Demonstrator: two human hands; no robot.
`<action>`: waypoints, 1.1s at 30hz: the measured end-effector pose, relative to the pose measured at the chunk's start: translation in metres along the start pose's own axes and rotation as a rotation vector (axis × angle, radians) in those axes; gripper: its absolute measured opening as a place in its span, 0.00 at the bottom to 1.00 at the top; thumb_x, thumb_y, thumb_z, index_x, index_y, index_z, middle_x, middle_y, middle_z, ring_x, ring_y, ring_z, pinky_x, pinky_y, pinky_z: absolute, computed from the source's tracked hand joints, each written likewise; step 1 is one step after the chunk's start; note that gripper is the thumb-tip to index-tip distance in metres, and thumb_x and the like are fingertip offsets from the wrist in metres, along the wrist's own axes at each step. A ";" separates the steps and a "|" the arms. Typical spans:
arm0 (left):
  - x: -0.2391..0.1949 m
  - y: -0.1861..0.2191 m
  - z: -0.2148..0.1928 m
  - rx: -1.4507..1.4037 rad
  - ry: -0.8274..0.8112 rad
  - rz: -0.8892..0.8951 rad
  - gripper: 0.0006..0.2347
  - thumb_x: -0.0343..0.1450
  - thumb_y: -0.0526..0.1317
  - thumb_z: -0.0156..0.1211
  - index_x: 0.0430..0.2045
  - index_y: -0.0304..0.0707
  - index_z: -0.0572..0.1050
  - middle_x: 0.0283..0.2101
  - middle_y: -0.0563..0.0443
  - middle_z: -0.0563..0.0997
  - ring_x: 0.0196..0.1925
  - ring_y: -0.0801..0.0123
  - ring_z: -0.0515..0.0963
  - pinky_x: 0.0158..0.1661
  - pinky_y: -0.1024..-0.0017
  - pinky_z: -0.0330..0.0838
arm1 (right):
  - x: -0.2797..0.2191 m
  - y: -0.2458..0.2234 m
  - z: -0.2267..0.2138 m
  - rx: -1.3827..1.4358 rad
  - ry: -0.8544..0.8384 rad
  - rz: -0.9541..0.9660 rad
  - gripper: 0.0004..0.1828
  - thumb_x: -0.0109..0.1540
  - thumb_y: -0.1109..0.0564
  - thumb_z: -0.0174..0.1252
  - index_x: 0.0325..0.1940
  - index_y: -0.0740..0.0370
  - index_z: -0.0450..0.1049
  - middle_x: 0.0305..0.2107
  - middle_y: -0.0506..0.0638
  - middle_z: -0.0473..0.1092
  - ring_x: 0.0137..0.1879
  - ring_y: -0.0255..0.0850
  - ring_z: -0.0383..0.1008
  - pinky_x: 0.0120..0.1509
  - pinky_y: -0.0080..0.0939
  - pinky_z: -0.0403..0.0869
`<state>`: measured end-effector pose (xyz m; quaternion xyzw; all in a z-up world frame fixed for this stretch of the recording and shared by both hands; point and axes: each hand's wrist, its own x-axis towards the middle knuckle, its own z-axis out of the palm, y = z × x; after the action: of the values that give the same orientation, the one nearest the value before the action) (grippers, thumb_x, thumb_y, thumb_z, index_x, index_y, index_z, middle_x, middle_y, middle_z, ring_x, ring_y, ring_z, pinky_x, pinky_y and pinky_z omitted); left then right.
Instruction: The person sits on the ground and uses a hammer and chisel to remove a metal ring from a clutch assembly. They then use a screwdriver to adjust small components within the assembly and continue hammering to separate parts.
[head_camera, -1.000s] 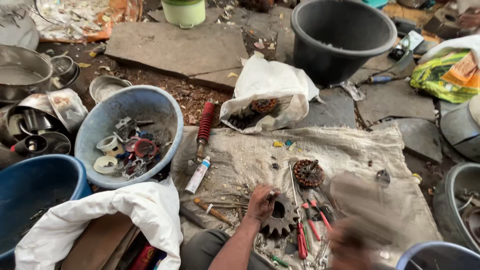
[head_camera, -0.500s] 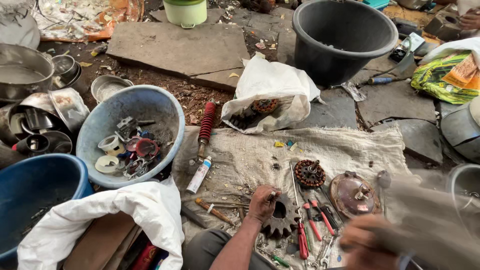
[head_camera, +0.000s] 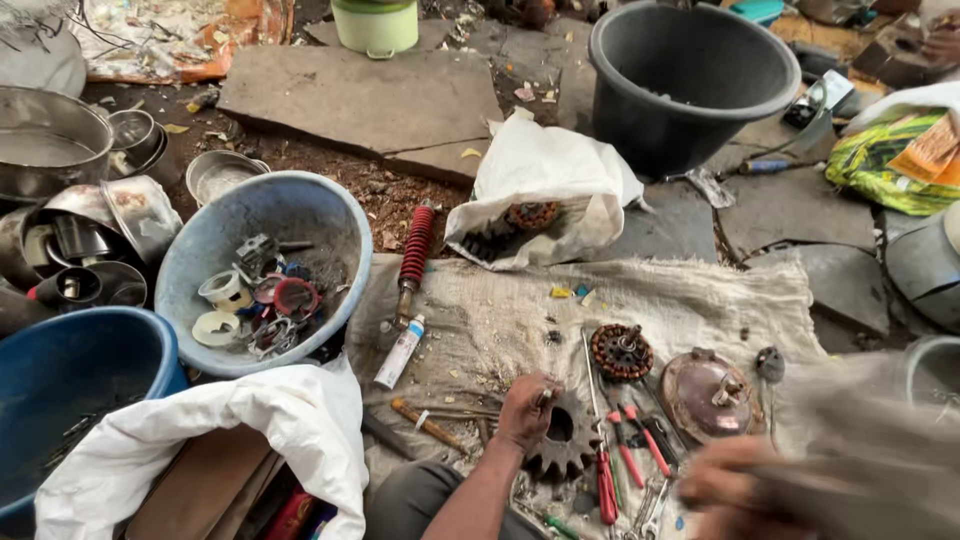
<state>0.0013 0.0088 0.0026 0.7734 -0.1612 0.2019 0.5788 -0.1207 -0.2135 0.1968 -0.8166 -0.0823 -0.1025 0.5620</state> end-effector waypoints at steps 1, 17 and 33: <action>0.003 0.000 -0.001 -0.005 0.008 0.023 0.05 0.75 0.40 0.62 0.32 0.39 0.80 0.38 0.45 0.84 0.46 0.52 0.83 0.51 0.56 0.76 | 0.002 0.012 0.017 -0.198 -0.130 0.167 0.15 0.71 0.42 0.52 0.57 0.47 0.65 0.41 0.50 0.72 0.42 0.44 0.72 0.51 0.46 0.73; 0.009 0.012 -0.006 -0.023 0.066 0.087 0.02 0.77 0.37 0.62 0.36 0.41 0.77 0.42 0.51 0.85 0.54 0.59 0.83 0.60 0.55 0.75 | -0.014 0.107 0.055 -0.730 -0.273 0.324 0.36 0.61 0.40 0.64 0.71 0.44 0.63 0.49 0.59 0.77 0.54 0.53 0.80 0.55 0.47 0.76; 0.009 0.011 -0.006 -0.033 -0.030 -0.151 0.05 0.75 0.38 0.61 0.34 0.39 0.81 0.42 0.45 0.85 0.49 0.54 0.83 0.52 0.60 0.76 | -0.007 0.098 0.062 -0.693 -0.389 0.488 0.35 0.64 0.41 0.64 0.73 0.48 0.62 0.56 0.59 0.73 0.58 0.56 0.76 0.57 0.47 0.73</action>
<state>0.0031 0.0110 0.0182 0.7768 -0.1140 0.1435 0.6025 -0.0987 -0.1903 0.0846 -0.9559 0.0474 0.1660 0.2378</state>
